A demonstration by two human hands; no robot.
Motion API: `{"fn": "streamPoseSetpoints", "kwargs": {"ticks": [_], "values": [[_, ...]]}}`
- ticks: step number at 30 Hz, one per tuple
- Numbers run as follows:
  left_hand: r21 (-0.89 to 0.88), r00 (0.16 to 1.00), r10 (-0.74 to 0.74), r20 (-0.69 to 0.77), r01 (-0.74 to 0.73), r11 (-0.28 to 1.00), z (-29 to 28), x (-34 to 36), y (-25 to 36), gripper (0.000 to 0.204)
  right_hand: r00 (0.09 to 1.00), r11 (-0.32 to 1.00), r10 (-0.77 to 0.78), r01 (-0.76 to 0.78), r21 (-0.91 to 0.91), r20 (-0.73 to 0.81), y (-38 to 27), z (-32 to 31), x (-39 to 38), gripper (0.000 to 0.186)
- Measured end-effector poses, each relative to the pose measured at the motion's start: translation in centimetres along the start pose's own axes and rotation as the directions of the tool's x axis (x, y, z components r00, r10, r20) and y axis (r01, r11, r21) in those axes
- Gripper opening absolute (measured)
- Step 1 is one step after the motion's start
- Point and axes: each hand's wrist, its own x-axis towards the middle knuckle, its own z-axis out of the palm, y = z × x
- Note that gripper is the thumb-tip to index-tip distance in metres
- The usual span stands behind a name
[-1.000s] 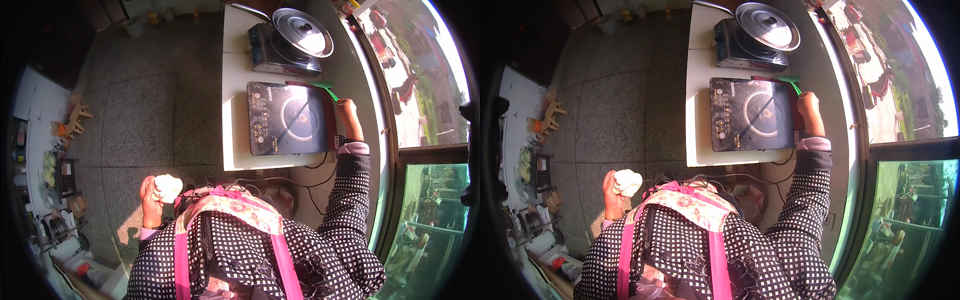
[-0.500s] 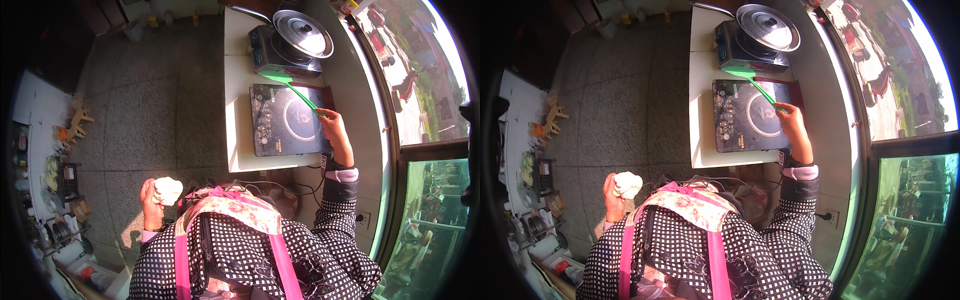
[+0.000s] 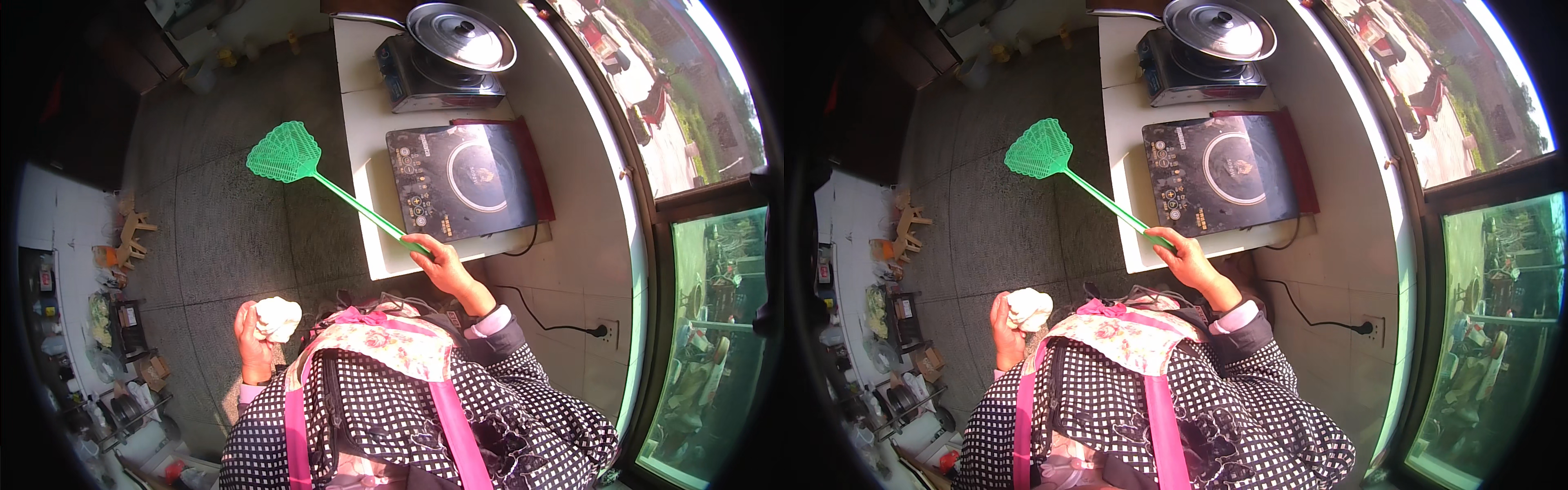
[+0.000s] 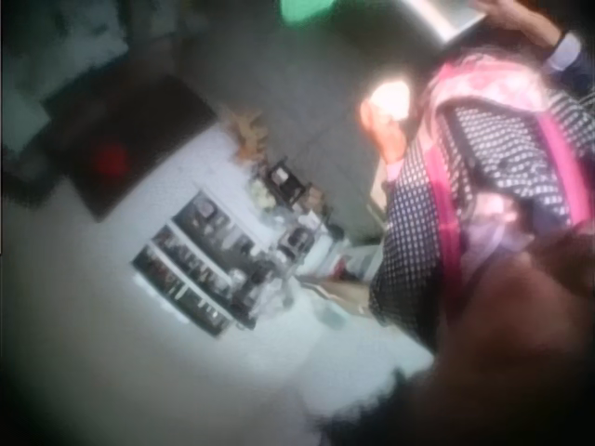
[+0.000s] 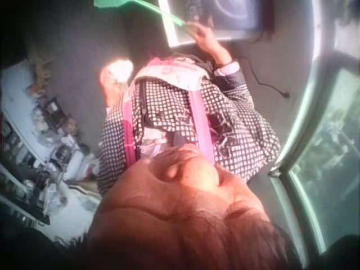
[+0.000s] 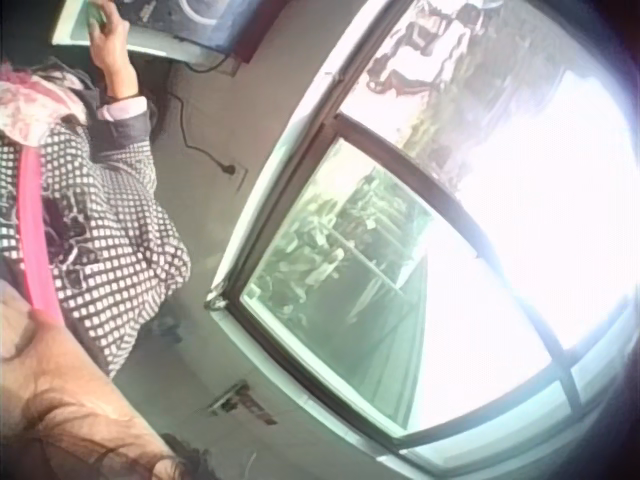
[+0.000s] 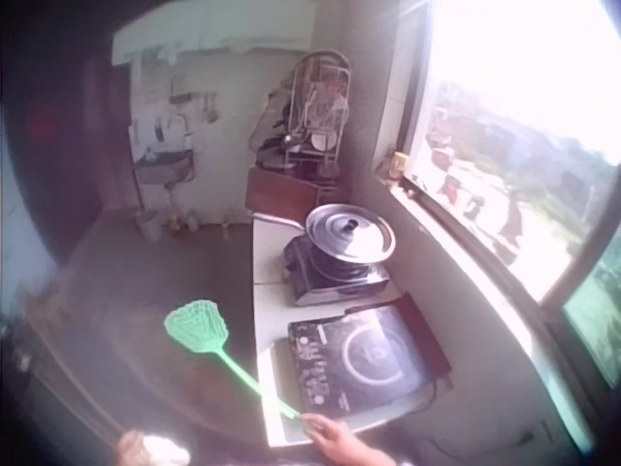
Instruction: The person kneads a small piece of dough on a wooden board, then rolls it into a long rope shape using both hands. The person sprinkles flour onto the board and continues to roll the dough back and forth to elongate it.
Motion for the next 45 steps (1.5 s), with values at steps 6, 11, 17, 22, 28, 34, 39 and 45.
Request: {"fn": "streamPoseSetpoints", "kwargs": {"ticks": [6,11,17,22,28,34,39,45], "values": [[-0.024,1.0,0.013,-0.017,-0.014,1.0,0.2,0.7,-0.2,0.017,0.975,0.997,-0.027,0.011,-0.073,-0.218,1.6,1.3,-0.5,0.033],[0.018,1.0,0.006,-0.007,-0.006,1.0,0.0,0.9,0.1,0.019,0.947,0.989,-0.022,-0.027,-0.147,-0.321,3.3,0.2,-0.8,0.038],[0.035,0.999,0.027,0.03,-0.028,0.999,0.2,0.7,0.5,0.019,0.909,0.883,0.189,-0.324,-0.341,-0.372,6.1,0.4,-1.5,0.036],[0.037,0.998,0.051,0.048,-0.053,0.998,0.2,0.5,0.4,0.02,0.908,0.93,0.061,-0.203,-0.308,-0.414,6.6,0.3,-1.5,0.031],[0.074,0.997,0.058,0.051,-0.061,0.995,0.0,0.7,0.2,0.023,0.862,0.958,-0.031,-0.118,-0.26,-0.506,7.0,0.3,-1.2,0.028],[0.072,0.998,0.048,0.043,-0.051,0.996,0.4,0.3,0.7,0.021,0.872,0.772,0.213,-0.427,-0.471,-0.441,9.6,-0.3,-2.3,0.027],[0.046,0.997,0.061,0.041,-0.062,0.997,0.8,0.3,1.0,0.021,0.866,0.678,0.373,-0.5,-0.539,-0.333,10.4,-0.5,-3.3,0.034],[0.08,0.998,0.052,0.039,-0.055,0.995,0.7,1.3,0.5,0.021,0.816,0.621,0.512,-0.568,-0.541,-0.269,10.2,-1.0,-4.0,0.037]]}}
